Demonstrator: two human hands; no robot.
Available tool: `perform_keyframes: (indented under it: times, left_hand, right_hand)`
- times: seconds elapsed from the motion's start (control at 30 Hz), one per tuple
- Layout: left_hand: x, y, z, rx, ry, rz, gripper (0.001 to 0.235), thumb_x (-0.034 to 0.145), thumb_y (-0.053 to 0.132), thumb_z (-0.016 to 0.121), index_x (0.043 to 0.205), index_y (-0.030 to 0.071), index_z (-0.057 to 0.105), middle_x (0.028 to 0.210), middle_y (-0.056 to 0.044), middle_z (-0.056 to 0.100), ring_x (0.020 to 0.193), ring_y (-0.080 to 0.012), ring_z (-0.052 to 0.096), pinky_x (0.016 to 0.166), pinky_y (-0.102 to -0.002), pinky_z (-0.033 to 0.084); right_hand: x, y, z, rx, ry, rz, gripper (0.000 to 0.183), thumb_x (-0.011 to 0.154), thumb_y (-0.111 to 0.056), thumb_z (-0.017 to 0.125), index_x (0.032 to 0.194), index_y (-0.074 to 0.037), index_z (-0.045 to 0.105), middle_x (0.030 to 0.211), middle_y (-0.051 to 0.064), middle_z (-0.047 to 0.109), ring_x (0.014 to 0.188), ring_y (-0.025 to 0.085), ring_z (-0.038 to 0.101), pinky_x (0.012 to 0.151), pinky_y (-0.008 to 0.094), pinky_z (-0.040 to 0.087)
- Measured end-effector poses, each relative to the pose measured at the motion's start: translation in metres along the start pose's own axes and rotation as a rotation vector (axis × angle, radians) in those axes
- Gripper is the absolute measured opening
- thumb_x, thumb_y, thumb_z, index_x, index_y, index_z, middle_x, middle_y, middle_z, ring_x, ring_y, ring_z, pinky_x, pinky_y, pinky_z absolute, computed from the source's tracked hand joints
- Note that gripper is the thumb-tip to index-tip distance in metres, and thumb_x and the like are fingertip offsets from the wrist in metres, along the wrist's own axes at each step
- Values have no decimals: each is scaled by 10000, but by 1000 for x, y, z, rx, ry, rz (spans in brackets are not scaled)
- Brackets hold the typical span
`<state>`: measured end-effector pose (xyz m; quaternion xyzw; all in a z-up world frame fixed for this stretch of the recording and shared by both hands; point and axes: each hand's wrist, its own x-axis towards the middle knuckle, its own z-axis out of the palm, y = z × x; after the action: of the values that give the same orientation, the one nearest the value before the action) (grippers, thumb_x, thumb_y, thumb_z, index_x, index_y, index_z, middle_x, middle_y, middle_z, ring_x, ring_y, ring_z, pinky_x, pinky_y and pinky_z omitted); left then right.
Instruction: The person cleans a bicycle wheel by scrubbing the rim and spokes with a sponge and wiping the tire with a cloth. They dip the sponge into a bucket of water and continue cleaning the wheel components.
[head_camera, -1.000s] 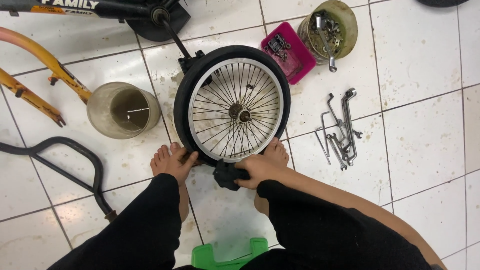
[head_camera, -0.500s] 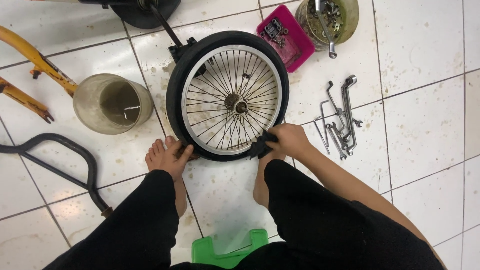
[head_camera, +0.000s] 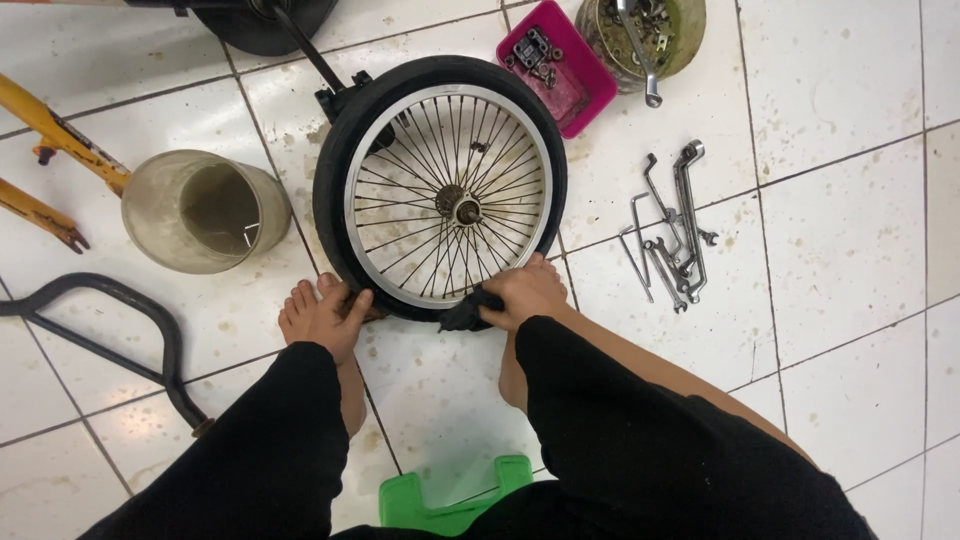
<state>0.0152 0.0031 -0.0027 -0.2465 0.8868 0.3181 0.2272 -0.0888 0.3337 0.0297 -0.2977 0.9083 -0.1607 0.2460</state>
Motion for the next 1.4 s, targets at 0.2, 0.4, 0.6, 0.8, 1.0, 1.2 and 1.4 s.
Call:
perform_keyframes:
  times: [0.2,0.4,0.6,0.8,1.0,1.2,1.4]
  left_hand:
    - [11,-17,15,185,-52,17,655,941,886,330,1195,390,674,1560,-282,419,1491,-405,313,1204,-487,113]
    - [4,-3,1,83,-76,-20,627,960,835,371,1277,367,643,1591,-314,337,1518,-437,235,1230,-509,60]
    - [6,2,-6,67,-89,7,580,949,817,427,1135,326,673,1490,-235,504,1497,-424,285,1231,-515,72]
    - [4,9,-8,83,-113,-24,647,921,874,379,1141,331,653,1579,-303,359,1523,-434,217,1243,-506,56]
    - [5,0,-6,117,-150,-62,665,906,885,377,1262,381,625,1621,-309,269,1538,-431,160,1254,-500,13]
    - [13,-14,9,172,-146,-61,681,917,897,244,1381,489,530,1620,-244,303,1524,-407,196,1223,-530,89]
    - [25,-44,38,225,-119,-39,653,968,817,128,1453,531,461,1633,-211,312,1537,-393,200,1190,-542,120]
  right_hand:
    - [5,49,-34,-93,-131,140,295,773,-497,736,862,-216,755,742,8,742,792,291,757,702,459,607]
    - [12,36,-27,8,-130,49,305,783,-470,758,854,-174,771,750,57,763,768,311,758,676,438,598]
    - [16,-27,-22,34,-72,-182,316,848,-469,730,832,-153,729,779,78,762,796,308,744,685,431,574]
    - [35,-57,-13,77,-14,-371,266,905,-378,722,951,-117,734,774,77,719,772,278,718,646,399,562]
    - [37,-48,-36,14,-280,-88,376,815,-512,717,802,-136,742,623,62,673,645,298,689,586,428,551]
    - [53,-68,-63,214,-512,165,468,851,-419,685,912,36,775,809,304,733,840,487,718,707,511,541]
    - [89,-117,-79,911,-308,329,626,805,-499,805,1156,19,767,974,253,762,954,376,746,802,441,582]
